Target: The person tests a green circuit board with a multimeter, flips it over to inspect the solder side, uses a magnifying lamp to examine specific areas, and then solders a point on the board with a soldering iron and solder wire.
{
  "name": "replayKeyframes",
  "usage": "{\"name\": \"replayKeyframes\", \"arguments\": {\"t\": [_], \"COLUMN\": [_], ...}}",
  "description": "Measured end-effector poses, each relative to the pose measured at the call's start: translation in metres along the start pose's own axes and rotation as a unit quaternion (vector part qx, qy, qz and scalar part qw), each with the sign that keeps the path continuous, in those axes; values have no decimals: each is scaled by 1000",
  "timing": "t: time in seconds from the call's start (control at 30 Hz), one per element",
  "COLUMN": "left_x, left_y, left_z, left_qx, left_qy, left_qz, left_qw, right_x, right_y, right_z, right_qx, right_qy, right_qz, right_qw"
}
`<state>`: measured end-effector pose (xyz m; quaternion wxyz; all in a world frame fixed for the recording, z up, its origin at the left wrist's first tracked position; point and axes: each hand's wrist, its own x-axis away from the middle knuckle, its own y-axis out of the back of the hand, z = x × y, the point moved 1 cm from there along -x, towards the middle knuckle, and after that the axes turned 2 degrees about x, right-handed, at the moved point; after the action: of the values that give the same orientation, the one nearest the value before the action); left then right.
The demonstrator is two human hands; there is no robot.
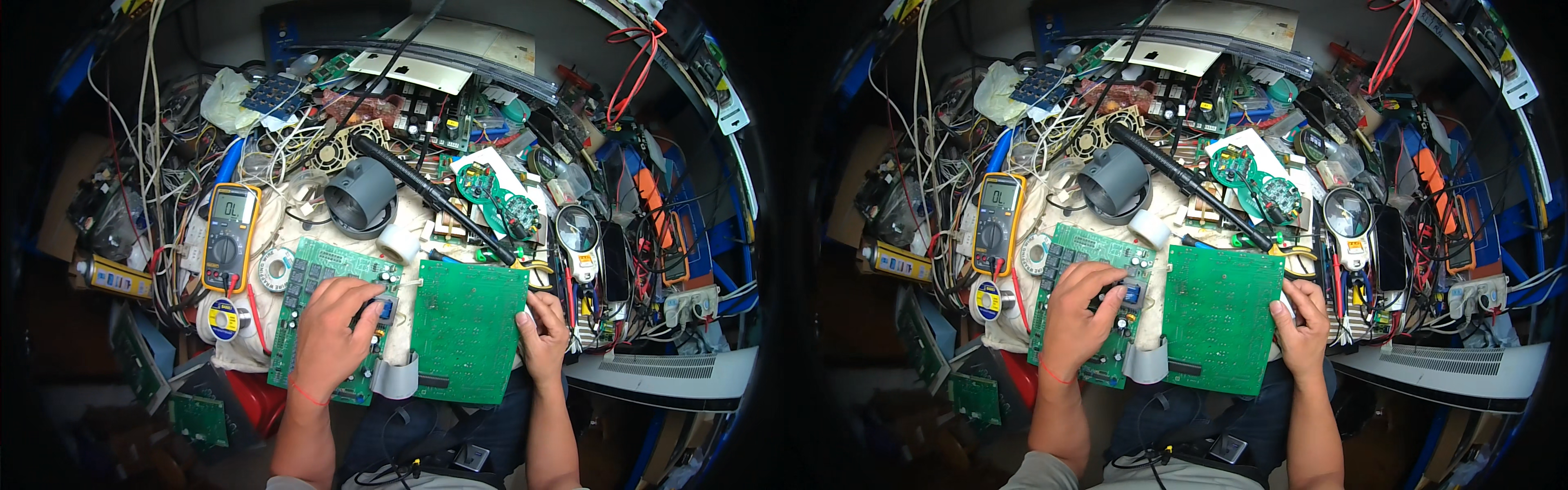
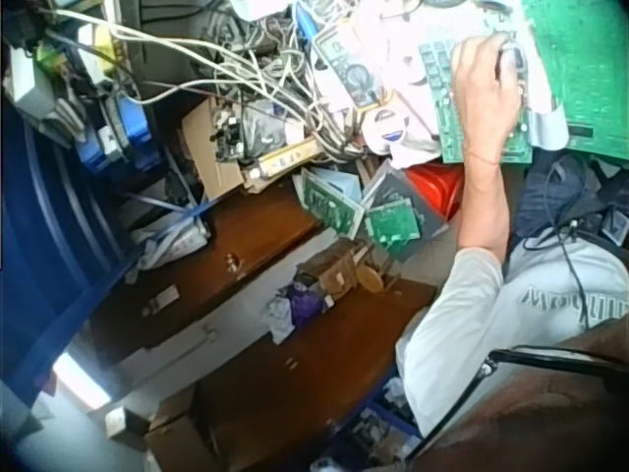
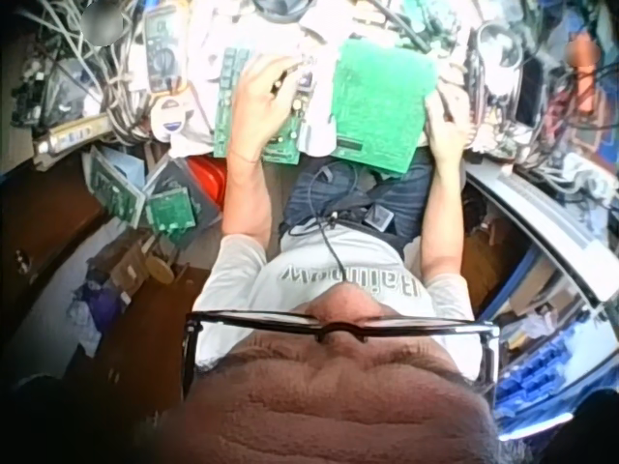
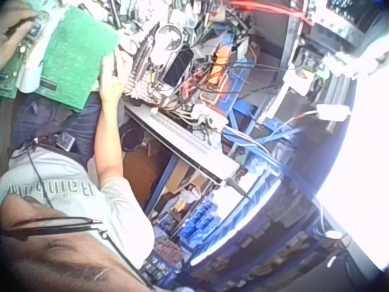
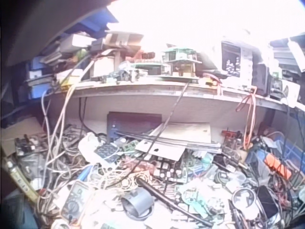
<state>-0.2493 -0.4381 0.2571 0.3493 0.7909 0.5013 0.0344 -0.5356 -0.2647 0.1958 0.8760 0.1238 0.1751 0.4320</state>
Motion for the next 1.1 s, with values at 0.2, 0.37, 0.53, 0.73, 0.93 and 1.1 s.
{"name": "replayKeyframes", "arguments": {"t": [0.2, 0.37, 0.53, 0.73, 0.93, 1.1], "left_x": [14, 20, 21, 24, 27, 26], "left_y": [8, 13, 13, 13, 13, 11], "left_z": [0, 4, 1, -4, 1, 5], "left_qx": [-40, -80, -105, -105, -107, -98], "left_qy": [-3, 8, -4, 12, 17, 18], "left_qz": [2, -26, -7, -9, -20, -27], "left_qw": [999, 996, 994, 994, 994, 995], "right_x": [-1, -1, -4, -15, -79, -150], "right_y": [1, -3, 0, 12, 47, 70], "right_z": [0, -1, -1, 13, 26, 15], "right_qx": [14, -10, 53, -21, -109, -307], "right_qy": [-6, -21, 16, -41, -104, -157], "right_qz": [8, 10, 8, -19, -52, -91], "right_qw": [1000, 1000, 998, 999, 987, 934]}}
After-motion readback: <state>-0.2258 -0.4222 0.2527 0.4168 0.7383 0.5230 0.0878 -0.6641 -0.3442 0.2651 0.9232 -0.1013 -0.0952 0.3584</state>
